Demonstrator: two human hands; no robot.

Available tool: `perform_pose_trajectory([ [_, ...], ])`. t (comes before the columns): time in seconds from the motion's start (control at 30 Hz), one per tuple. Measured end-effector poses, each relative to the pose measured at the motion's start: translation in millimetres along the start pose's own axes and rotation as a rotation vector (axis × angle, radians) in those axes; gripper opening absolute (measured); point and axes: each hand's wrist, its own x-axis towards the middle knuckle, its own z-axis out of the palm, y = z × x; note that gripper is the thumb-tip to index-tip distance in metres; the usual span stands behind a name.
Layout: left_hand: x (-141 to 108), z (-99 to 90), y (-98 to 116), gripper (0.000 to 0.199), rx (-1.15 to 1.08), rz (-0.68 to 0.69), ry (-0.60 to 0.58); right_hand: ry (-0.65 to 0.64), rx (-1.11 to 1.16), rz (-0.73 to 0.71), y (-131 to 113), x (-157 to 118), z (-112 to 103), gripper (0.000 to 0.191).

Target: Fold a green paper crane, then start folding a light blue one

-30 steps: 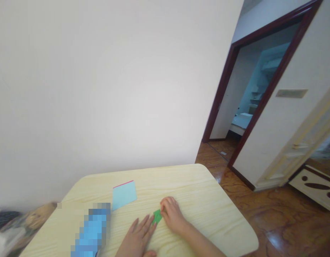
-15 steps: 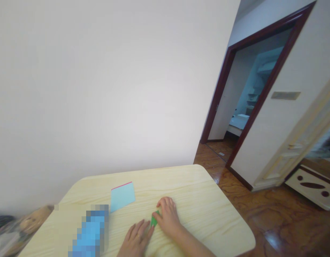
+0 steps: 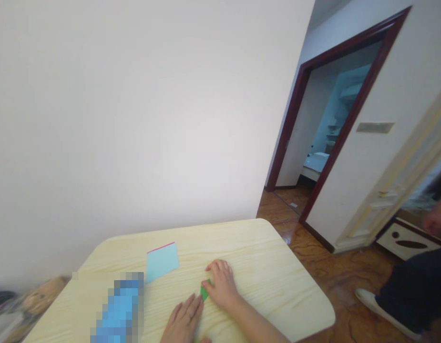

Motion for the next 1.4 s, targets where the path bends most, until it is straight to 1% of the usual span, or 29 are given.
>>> perform_pose_trajectory([
  [0.1, 2.5, 2.4, 7.0, 0.054, 0.032, -0.067, -0.006, 0.010, -0.015, 0.013, 0.3, 0.8, 1.5, 0.015],
  [0.17, 3.3, 6.5, 8.4, 0.050, 0.041, -0.095, 0.026, 0.018, -0.032, 0.032, -0.2, 2.1, 2.3, 0.009],
  [0.23, 3.5, 9.2, 8.4, 0.048, 0.033, -0.105, 0.064, 0.033, -0.047, 0.044, -1.9, 2.9, 2.6, 0.009],
  [0.3, 3.5, 9.5, 7.8, 0.046, 0.027, -0.108, 0.087, 0.056, -0.059, 0.049, -4.2, 2.4, 2.9, 0.014],
  [0.4, 4.3, 6.9, 7.8, 0.045, 0.031, -0.108, 0.096, 0.077, -0.060, 0.023, -6.0, 0.7, 4.3, 0.035],
  [0.43, 4.8, 5.9, 8.1, 0.044, 0.033, -0.110, 0.093, 0.079, -0.058, 0.014, -5.7, 0.6, 5.1, 0.040],
  [0.47, 5.4, 5.0, 8.7, 0.044, 0.035, -0.115, 0.089, 0.080, -0.060, 0.014, -5.2, 0.9, 5.8, 0.041],
  [0.5, 6.1, 4.2, 9.3, 0.043, 0.034, -0.122, 0.084, 0.080, -0.066, 0.022, -4.4, 1.7, 6.4, 0.038],
  [0.6, 8.2, 2.1, 11.8, 0.042, 0.016, -0.151, 0.072, 0.071, -0.089, 0.044, -2.9, 5.5, 7.0, 0.019],
  [0.67, 9.5, 0.4, 13.2, 0.041, 0.000, -0.173, 0.057, 0.044, -0.087, 0.009, -3.4, 6.8, 5.9, 0.014],
  [0.77, 11.0, -2.9, 13.8, 0.041, -0.015, -0.183, 0.031, -0.043, -0.063, -0.124, -4.6, 3.4, 1.5, 0.017],
  [0.83, 11.8, -5.3, 12.6, 0.042, -0.007, -0.175, 0.034, -0.094, -0.049, -0.200, -3.0, -1.6, -2.5, 0.019],
  [0.9, 12.7, -7.1, 9.3, 0.041, 0.019, -0.169, 0.058, -0.107, -0.018, -0.223, 1.5, -6.3, -5.7, 0.021],
  [0.97, 14.5, -7.5, 3.6, 0.036, 0.041, -0.176, 0.104, -0.098, 0.092, -0.175, 8.6, -8.2, -6.9, 0.020],
  [1.03, 18.6, -6.1, -4.1, 0.031, 0.036, -0.201, 0.174, -0.082, 0.213, -0.093, 16.5, -6.1, -5.4, 0.014],
  [1.1, 26.1, -3.4, -12.3, 0.030, -0.002, -0.251, 0.248, -0.060, 0.281, -0.015, 23.2, -0.3, -2.1, 0.007],
  [1.2, 43.1, 0.1, -20.3, 0.032, -0.109, -0.308, 0.312, -0.030, 0.347, 0.059, 28.8, 10.2, 2.2, 0.011],
  [1.3, 59.2, -0.9, -20.9, 0.034, -0.212, -0.364, 0.308, -0.010, 0.410, 0.085, 29.3, 14.5, 1.3, 0.014],
  [1.37, 64.3, -4.0, -20.4, 0.035, -0.204, -0.422, 0.272, 0.000, 0.435, 0.080, 28.4, 12.0, -2.9, 0.012],
  [1.4, 64.6, -6.0, -21.1, 0.035, -0.177, -0.451, 0.266, -0.003, 0.435, 0.060, 27.9, 9.6, -5.7, 0.015],
])
